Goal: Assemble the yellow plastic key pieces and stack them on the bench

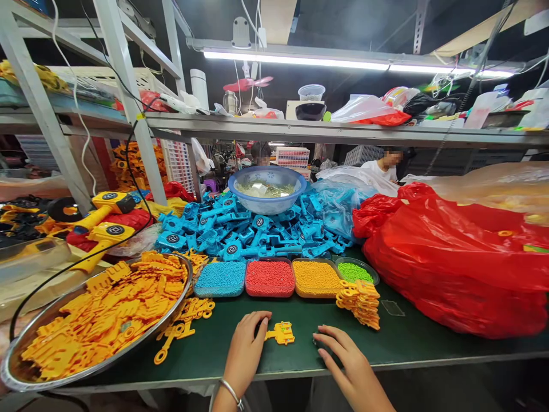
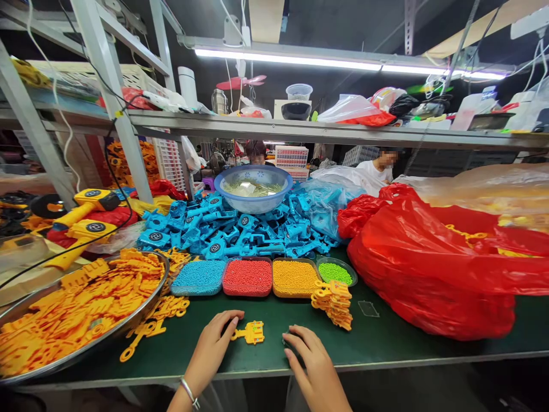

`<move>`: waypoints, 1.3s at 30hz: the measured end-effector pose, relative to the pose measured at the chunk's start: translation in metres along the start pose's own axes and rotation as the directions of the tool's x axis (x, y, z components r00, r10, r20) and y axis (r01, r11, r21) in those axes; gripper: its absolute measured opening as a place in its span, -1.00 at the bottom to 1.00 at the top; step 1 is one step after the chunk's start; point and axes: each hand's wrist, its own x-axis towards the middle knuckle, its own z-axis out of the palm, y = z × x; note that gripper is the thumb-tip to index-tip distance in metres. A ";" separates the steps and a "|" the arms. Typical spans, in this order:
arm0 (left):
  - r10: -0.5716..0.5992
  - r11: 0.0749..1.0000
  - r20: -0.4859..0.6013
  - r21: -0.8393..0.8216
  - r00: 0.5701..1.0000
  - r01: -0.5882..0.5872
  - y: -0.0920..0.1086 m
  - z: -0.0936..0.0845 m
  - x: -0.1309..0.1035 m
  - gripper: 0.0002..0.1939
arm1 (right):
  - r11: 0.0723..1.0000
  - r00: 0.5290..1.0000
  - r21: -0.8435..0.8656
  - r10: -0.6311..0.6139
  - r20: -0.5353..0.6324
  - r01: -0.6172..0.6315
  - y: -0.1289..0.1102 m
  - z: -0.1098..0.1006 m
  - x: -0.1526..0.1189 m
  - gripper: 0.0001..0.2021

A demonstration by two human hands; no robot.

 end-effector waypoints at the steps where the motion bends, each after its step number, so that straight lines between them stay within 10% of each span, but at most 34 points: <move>1: 0.000 1.000 0.000 -0.002 1.000 0.000 0.000 0.000 0.000 -0.70 | 1.000 1.000 -0.003 -0.001 0.012 0.001 0.000 -0.001 -0.001 -0.70; 8: 0.004 1.000 -0.001 -0.012 1.000 -0.004 -0.002 0.001 0.000 -0.70 | 0.992 0.993 -0.034 -0.117 0.034 0.118 -0.012 -0.006 0.022 -0.74; 15: -0.012 0.998 -0.031 -0.069 0.999 0.010 -0.003 0.002 0.002 -0.70 | 0.884 0.990 -0.445 -0.127 0.067 0.144 -0.049 -0.014 0.127 -0.78; 22: -0.054 0.989 -0.084 -0.142 0.995 0.041 -0.006 0.002 0.003 -0.68 | 0.858 0.954 -0.464 -0.090 0.286 0.220 -0.059 0.016 0.190 -0.93; 28: -0.059 0.983 -0.086 -0.179 0.995 0.043 -0.007 0.002 0.003 -0.68 | 0.883 0.970 -0.416 -0.151 0.190 0.219 -0.058 0.011 0.172 -0.88; 34: -0.049 0.979 -0.088 -0.201 0.995 0.030 -0.008 0.002 0.002 -0.65 | 0.976 0.985 -0.166 -0.155 -0.081 0.140 -0.055 0.009 0.099 -0.86; 39: -0.032 0.985 -0.128 -0.173 0.991 0.009 -0.009 0.003 0.001 -0.68 | 0.978 0.973 -0.022 -0.206 0.100 0.209 -0.050 0.021 0.061 -0.91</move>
